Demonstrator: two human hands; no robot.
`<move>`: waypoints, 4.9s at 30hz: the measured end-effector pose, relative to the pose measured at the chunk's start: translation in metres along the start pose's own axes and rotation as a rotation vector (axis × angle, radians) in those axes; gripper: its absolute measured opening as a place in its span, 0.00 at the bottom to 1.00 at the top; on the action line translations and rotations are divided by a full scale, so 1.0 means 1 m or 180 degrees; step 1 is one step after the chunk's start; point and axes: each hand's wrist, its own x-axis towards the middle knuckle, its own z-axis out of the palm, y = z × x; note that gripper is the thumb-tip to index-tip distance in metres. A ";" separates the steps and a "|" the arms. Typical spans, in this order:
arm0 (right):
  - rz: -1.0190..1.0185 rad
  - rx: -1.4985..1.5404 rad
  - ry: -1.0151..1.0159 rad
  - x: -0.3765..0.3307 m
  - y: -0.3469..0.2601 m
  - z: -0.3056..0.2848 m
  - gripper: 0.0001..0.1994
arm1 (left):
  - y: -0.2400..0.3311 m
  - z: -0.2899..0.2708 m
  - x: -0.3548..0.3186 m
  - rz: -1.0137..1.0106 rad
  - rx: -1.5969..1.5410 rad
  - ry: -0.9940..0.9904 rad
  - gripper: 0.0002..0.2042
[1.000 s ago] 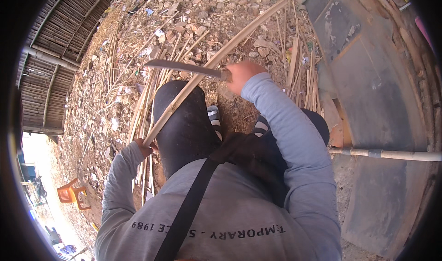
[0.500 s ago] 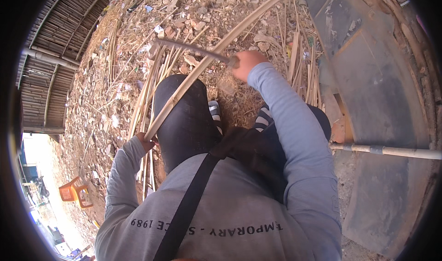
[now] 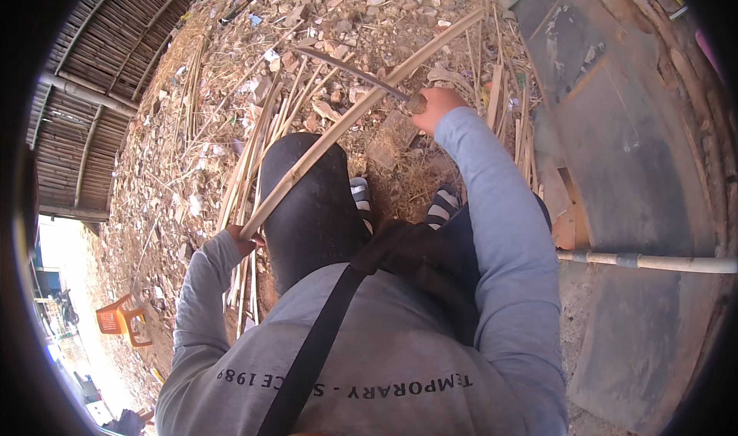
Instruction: The person strips the outer layer from a length of bamboo using a knife, repeatedly scraping the blade along the surface.
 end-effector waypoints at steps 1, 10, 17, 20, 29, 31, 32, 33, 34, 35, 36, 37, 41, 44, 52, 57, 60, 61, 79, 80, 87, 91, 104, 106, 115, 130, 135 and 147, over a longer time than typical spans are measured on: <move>-0.0002 0.0020 -0.0003 -0.001 -0.005 -0.004 0.13 | -0.005 0.002 0.000 -0.0017 0.0011 0.0004 0.13; -0.0362 0.0052 -0.0336 -0.004 -0.020 0.002 0.15 | -0.009 0.009 0.009 0.0029 0.0015 0.0142 0.10; -0.0273 0.0176 -0.0134 -0.006 -0.011 0.000 0.19 | -0.011 0.011 -0.010 0.0470 -0.0214 0.0317 0.14; -0.0436 0.0260 -0.0012 -0.010 -0.001 -0.004 0.21 | 0.006 0.006 -0.031 0.0257 0.0120 0.0822 0.17; -0.0528 -0.0184 -0.0370 -0.018 -0.016 -0.009 0.20 | 0.010 0.021 -0.052 0.0522 0.0362 0.2702 0.12; -0.0538 -0.0331 -0.0416 -0.024 -0.027 -0.004 0.19 | 0.011 0.024 -0.053 0.0694 0.0298 0.3092 0.12; -0.0664 -0.0452 -0.0509 -0.026 -0.030 0.002 0.18 | 0.013 0.026 -0.051 0.0702 0.0292 0.3086 0.12; -0.0790 -0.0574 -0.0603 -0.029 -0.034 0.006 0.18 | 0.013 0.028 -0.047 0.0700 0.0230 0.3104 0.11; -0.0722 -0.0622 -0.0620 -0.033 -0.042 0.005 0.18 | 0.013 0.030 -0.045 0.0678 0.0171 0.3122 0.11; -0.0731 -0.0621 -0.0633 -0.031 -0.043 0.004 0.18 | 0.013 0.032 -0.044 0.0664 0.0167 0.3116 0.11; -0.0651 -0.0495 -0.0681 -0.026 -0.044 0.003 0.18 | 0.013 0.032 -0.043 0.0561 0.0219 0.3052 0.10; -0.0561 -0.0375 -0.0737 -0.022 -0.044 0.003 0.18 | 0.011 0.034 -0.042 0.0464 0.0266 0.2975 0.10; -0.0490 -0.0198 -0.0152 -0.014 -0.028 0.019 0.18 | 0.011 0.035 -0.036 0.0624 0.0312 0.3118 0.07; -0.0503 -0.0423 -0.0453 -0.020 -0.045 0.015 0.19 | 0.008 0.037 -0.033 0.0527 0.0339 0.3060 0.08; -0.0132 0.0168 -0.0392 -0.003 -0.027 0.031 0.16 | 0.013 0.028 -0.027 0.0547 0.0426 0.3039 0.09; -0.0472 -0.0206 -0.0211 -0.024 -0.051 0.017 0.17 | 0.012 0.035 -0.036 0.0636 0.0325 0.2899 0.09; -0.0676 -0.0375 -0.0458 -0.026 -0.050 0.012 0.16 | 0.012 0.045 -0.037 0.0827 0.0227 0.2931 0.09; -0.0783 -0.0289 -0.0338 -0.026 -0.044 0.013 0.15 | 0.015 0.045 -0.038 0.0834 0.0218 0.2922 0.09; -0.0247 -0.0217 -0.0604 -0.021 -0.062 0.012 0.14 | 0.009 0.036 -0.041 0.0900 0.0302 0.2880 0.09; -0.0093 -0.0076 -0.0721 -0.025 -0.063 0.012 0.16 | 0.008 0.039 -0.039 0.0947 0.0300 0.2897 0.08; -0.0259 -0.0026 -0.0570 -0.017 -0.071 0.009 0.17 | 0.000 0.038 -0.032 0.0868 0.0340 0.2984 0.07; 0.0098 0.0108 -0.0733 -0.006 -0.049 0.018 0.19 | 0.013 0.038 -0.038 0.0891 0.0320 0.3019 0.06; -0.0415 -0.0114 0.0053 -0.018 -0.039 0.017 0.20 | 0.013 0.037 -0.034 0.1052 0.0123 0.3205 0.07; -0.0452 -0.0167 0.0047 -0.018 -0.038 0.015 0.19 | 0.007 0.035 -0.031 0.1069 0.0005 0.3187 0.08; -0.0599 -0.0545 -0.0038 -0.025 -0.047 -0.001 0.22 | 0.009 0.037 -0.042 0.1004 0.0077 0.3006 0.08; -0.0892 0.0072 -0.0053 -0.021 -0.026 -0.002 0.21 | 0.015 0.039 -0.040 0.0972 0.0100 0.2983 0.08; -0.1299 -0.0933 0.0667 -0.024 -0.024 -0.018 0.22 | 0.016 0.040 -0.036 0.0943 0.0039 0.2899 0.08; -0.0798 -0.0924 0.0133 -0.023 -0.028 -0.009 0.19 | 0.015 0.043 -0.033 0.0899 0.0027 0.2871 0.09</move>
